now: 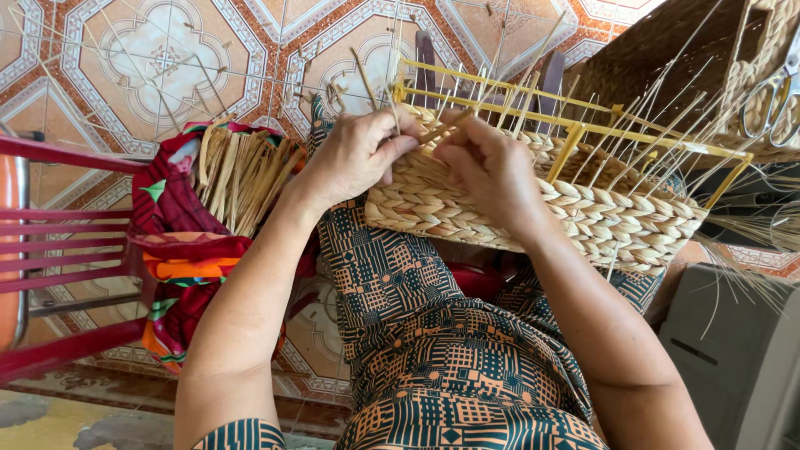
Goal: The person weaves a basket by hand using dried palm leaves, interlacing them through a yellow wire frame held on their lap. They repeatedly pull strands through the frame and adjust the weave to build up the basket walls.
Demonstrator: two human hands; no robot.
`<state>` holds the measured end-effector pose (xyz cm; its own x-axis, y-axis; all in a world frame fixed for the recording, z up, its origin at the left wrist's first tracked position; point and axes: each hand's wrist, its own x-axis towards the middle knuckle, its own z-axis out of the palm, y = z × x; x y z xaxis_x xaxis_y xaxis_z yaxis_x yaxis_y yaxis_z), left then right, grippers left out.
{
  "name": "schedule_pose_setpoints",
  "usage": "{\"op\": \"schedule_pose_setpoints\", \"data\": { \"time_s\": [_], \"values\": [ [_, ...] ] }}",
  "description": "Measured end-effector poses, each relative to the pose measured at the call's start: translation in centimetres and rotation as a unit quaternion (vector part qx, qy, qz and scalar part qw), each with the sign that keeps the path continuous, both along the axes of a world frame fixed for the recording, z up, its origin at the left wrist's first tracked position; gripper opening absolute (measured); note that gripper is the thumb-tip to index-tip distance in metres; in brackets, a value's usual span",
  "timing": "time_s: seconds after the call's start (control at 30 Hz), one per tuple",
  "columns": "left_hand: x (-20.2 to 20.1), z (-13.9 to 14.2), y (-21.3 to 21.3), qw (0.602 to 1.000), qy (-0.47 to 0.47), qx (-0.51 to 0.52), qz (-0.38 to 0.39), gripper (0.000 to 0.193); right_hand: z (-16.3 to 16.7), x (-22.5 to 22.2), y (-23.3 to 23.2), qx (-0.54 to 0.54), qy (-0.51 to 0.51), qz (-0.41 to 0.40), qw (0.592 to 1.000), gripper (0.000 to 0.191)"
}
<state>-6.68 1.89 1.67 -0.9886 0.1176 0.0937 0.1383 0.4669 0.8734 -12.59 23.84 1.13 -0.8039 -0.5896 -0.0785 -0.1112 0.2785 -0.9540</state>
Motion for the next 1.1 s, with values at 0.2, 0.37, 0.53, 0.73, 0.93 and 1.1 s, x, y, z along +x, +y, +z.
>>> {"op": "schedule_pose_setpoints", "data": {
  "time_s": [0.2,0.37,0.53,0.73,0.93,1.1],
  "values": [
    [-0.3,-0.8,0.3,0.998,-0.048,-0.046,0.021,0.006,-0.4,2.9,-1.5,-0.047,0.297,-0.006,0.954,0.007],
    [-1.7,-1.7,2.5,0.959,0.090,-0.268,0.031,0.010,0.9,1.8,0.7,0.157,0.383,-0.047,0.909,0.024],
    [-1.3,-1.7,0.5,0.994,-0.013,-0.100,-0.050,0.013,1.9,0.9,2.5,0.224,0.391,-0.031,0.892,0.023],
    [-1.1,-2.7,2.8,0.983,-0.032,-0.145,0.112,0.016,0.3,1.2,1.5,0.270,0.395,-0.033,0.877,0.023],
    [1.8,-3.3,2.0,0.970,0.094,0.146,0.172,0.021,-0.3,1.1,4.2,0.133,0.273,-0.004,0.953,0.016],
    [6.6,-6.0,-6.5,0.899,0.083,0.181,0.390,0.012,0.2,1.8,9.6,0.041,0.205,-0.061,0.976,0.007]
  ]
}}
